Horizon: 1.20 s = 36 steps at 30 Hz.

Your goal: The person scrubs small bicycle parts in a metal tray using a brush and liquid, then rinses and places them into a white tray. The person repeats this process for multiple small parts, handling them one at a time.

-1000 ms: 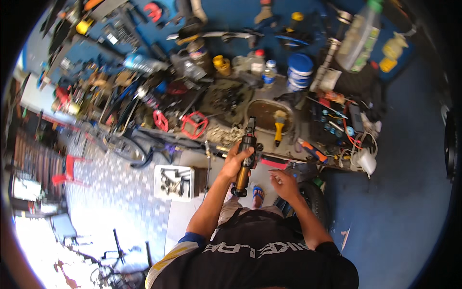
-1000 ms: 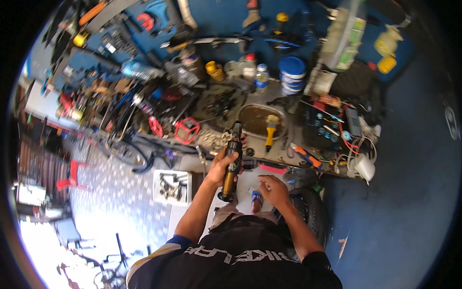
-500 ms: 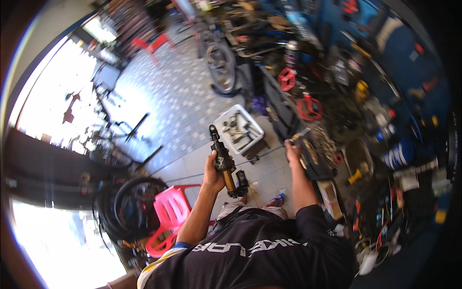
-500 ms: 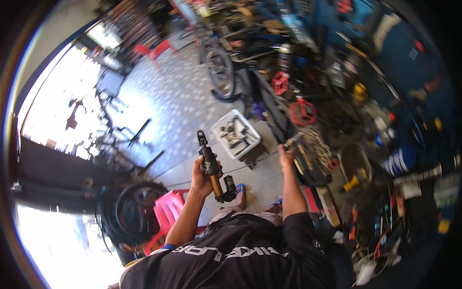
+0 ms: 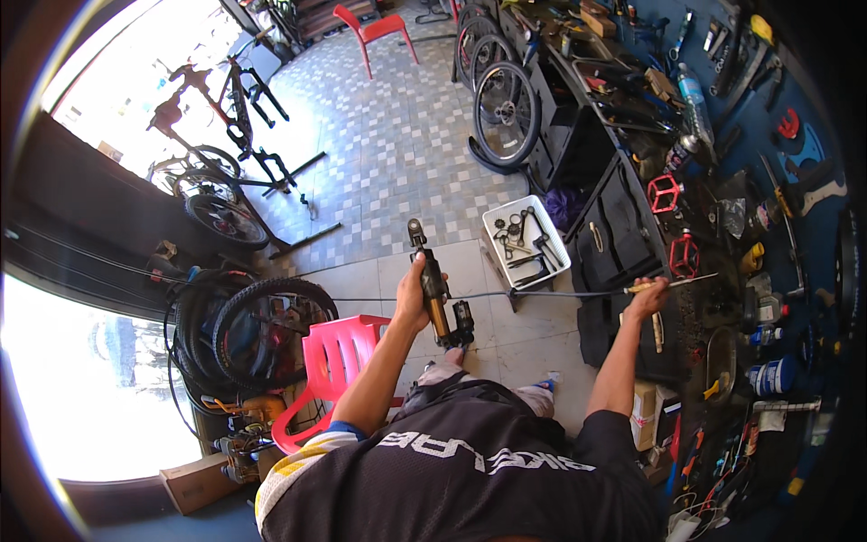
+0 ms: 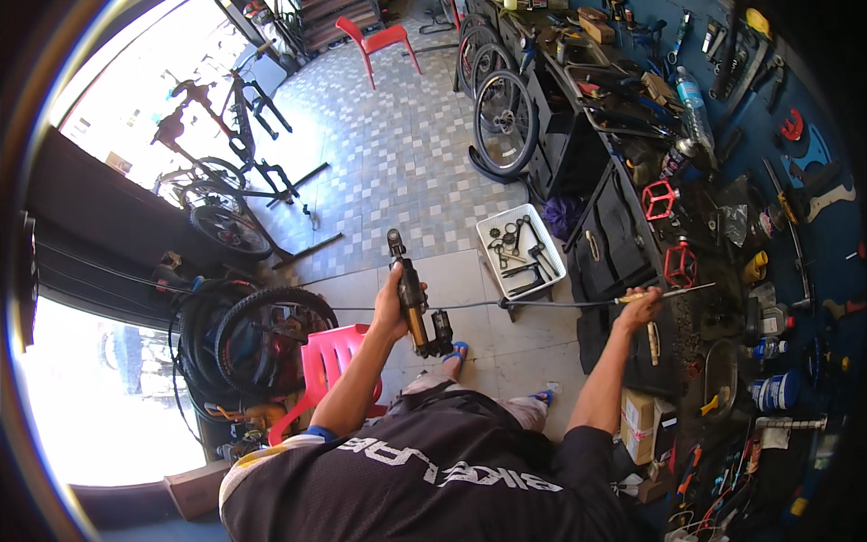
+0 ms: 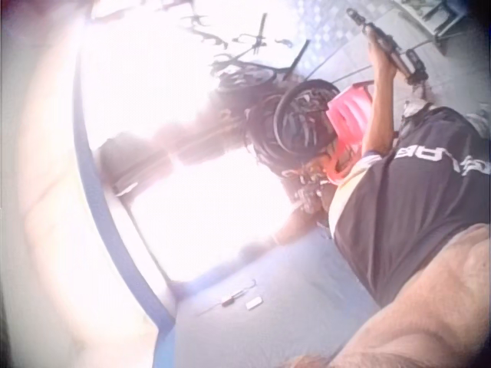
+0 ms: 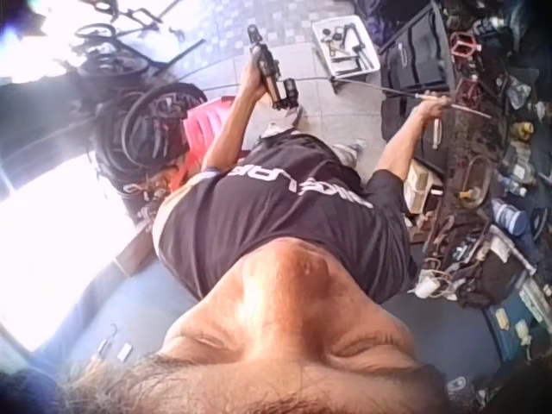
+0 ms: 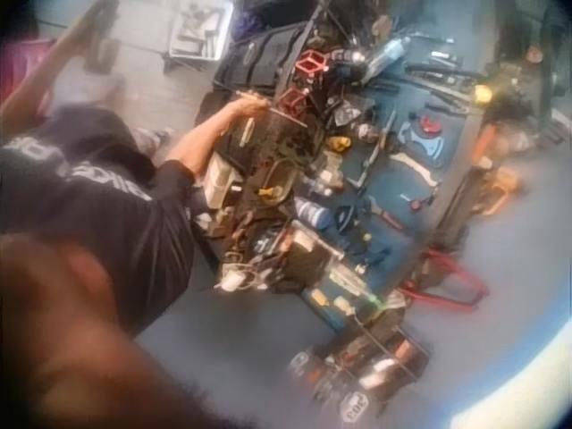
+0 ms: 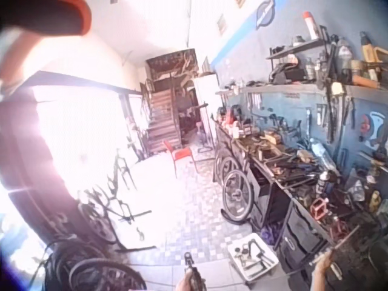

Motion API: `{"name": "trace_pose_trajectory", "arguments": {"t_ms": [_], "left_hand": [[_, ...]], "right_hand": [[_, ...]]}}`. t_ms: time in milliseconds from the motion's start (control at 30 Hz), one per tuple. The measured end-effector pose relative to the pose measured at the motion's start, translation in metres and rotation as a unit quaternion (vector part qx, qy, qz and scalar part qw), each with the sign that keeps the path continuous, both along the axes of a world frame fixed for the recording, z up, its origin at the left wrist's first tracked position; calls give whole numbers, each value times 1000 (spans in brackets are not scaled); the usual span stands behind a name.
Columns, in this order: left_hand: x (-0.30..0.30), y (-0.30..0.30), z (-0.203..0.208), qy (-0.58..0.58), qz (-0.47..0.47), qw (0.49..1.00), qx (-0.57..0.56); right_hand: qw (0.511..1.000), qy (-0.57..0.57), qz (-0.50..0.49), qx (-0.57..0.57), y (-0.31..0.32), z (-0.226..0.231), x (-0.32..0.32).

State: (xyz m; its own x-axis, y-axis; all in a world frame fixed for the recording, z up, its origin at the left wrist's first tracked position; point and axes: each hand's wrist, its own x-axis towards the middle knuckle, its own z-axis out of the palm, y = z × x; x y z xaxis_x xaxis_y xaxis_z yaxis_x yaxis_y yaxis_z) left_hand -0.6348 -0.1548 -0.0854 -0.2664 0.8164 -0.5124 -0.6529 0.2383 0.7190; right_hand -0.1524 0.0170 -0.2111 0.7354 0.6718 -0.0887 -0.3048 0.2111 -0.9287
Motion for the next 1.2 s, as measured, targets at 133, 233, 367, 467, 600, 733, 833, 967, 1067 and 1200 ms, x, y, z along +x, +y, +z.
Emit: {"name": "trace_pose_trajectory", "arguments": {"t_ms": [133,233,367,467,600,733,833,967,1067,1200], "left_hand": [[-76,16,-22,-38,-23,999,-19],[-118,33,-33,1,-41,999,-21],[-150,52,-41,222,-63,973,26],[-175,61,-53,386,-64,920,14],[-193,70,-64,444,-86,891,-24],[-207,77,-79,384,-109,915,-57],[-213,81,-83,321,-123,933,-108],[-222,83,-100,246,-130,948,-151],[-227,83,-112,222,-119,952,-174],[-233,84,-113,194,-121,958,-173]], "right_hand": [[989,-145,9,4,-25,100,-54],[953,-295,52,32,-29,128,-82],[840,-537,82,-3,-27,155,-143],[797,-525,283,-94,-42,171,-215],[660,-569,461,-166,-45,159,-291],[551,-629,514,-193,-55,140,-374],[458,-660,572,-163,-58,155,-433],[412,-694,575,-135,-51,145,-490],[410,-697,571,-141,-47,155,-528],[363,-689,605,-165,-41,167,-558]]}}
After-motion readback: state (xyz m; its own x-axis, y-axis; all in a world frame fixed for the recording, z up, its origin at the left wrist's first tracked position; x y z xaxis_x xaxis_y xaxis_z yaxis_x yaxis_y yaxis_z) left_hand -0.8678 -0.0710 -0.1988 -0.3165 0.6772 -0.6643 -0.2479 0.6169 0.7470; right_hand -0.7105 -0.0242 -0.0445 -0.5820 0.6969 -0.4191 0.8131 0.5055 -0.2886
